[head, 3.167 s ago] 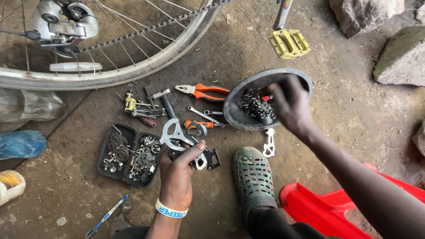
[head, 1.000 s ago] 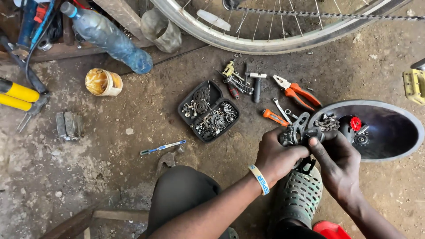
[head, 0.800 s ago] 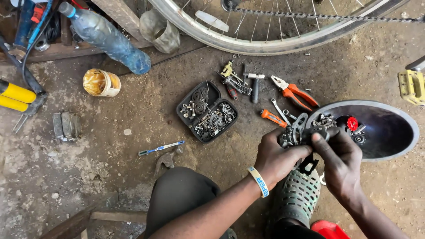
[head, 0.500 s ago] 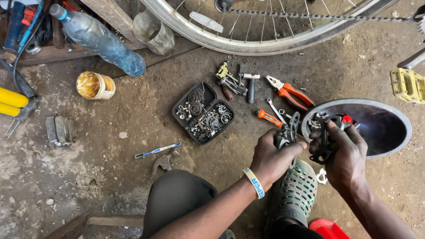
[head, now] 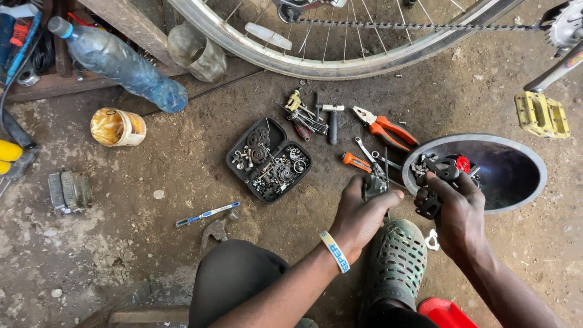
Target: The person sits on a stool and works on a bicycle derailleur, picking up small parts from a black bowl and a toolbox. They assemble the derailleur by hand, attaching a jockey wheel and other components, while various tools and bicycle parts are scattered on the floor.
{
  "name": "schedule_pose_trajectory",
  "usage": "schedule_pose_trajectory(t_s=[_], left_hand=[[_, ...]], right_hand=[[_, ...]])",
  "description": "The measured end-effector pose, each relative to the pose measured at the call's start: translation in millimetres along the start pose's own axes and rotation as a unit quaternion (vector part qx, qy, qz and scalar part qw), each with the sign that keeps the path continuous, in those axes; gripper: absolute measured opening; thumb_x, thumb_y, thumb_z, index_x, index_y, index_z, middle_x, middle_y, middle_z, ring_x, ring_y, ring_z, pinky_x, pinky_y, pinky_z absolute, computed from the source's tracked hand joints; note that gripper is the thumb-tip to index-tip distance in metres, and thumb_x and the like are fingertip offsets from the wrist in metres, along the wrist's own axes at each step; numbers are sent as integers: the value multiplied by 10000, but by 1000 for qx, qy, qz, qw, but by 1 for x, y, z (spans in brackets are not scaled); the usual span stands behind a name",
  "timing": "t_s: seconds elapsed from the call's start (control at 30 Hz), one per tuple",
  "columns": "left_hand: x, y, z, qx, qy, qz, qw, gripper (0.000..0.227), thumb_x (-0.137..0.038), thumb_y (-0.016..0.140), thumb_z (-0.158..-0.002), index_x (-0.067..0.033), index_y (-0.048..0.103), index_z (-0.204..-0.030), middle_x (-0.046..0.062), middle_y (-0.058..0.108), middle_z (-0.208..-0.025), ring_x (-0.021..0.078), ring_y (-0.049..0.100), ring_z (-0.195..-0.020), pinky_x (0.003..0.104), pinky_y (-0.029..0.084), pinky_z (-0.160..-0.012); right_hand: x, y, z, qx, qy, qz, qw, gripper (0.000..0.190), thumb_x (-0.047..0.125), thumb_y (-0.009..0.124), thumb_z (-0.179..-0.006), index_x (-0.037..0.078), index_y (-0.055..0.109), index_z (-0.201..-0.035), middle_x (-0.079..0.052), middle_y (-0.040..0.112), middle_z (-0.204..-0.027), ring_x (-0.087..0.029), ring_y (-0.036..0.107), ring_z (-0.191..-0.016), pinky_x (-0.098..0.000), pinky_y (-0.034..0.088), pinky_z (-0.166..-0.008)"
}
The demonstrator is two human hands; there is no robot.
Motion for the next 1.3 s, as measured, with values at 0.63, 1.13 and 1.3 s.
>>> schedule_pose_trajectory(t_s=[0.63, 1.13, 1.3], left_hand=[[-3, 15, -15, 170, 6, 210, 963, 437, -436, 531, -933, -87, 616, -1182, 156, 740, -1157, 247, 711, -990, 352, 553, -671], [-16, 9, -9, 125, 39, 121, 984, 371, -258, 689, -839, -105, 612, -1168, 120, 749, -1088, 228, 706, -964, 323, 532, -665], [-20, 3, -7, 75, 33, 45, 996, 351, -142, 691, -775, -81, 598, -1108, 112, 744, -996, 200, 689, -891, 295, 499, -639]], right_hand=[[16, 21, 11, 61, -39, -63, 995, 256, 221, 633, -1060, -26, 607, -998, -158, 526, -679, -190, 509, -603, -352, 524, -607], [33, 28, 19, 51, -39, -92, 994, 217, 138, 657, -1028, -21, 650, -880, -172, 629, -771, -270, 693, -712, -432, 634, -652], [18, 25, 14, 49, -2, -115, 992, 144, 124, 661, -1009, 21, 630, -913, -93, 620, -777, -220, 700, -697, -340, 595, -600]])
Point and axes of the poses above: each hand's wrist, its own z-axis away from the middle knuckle, its own y-axis out of the palm, x = y × z, the point moved 10 cm from there along -z, towards the middle knuckle
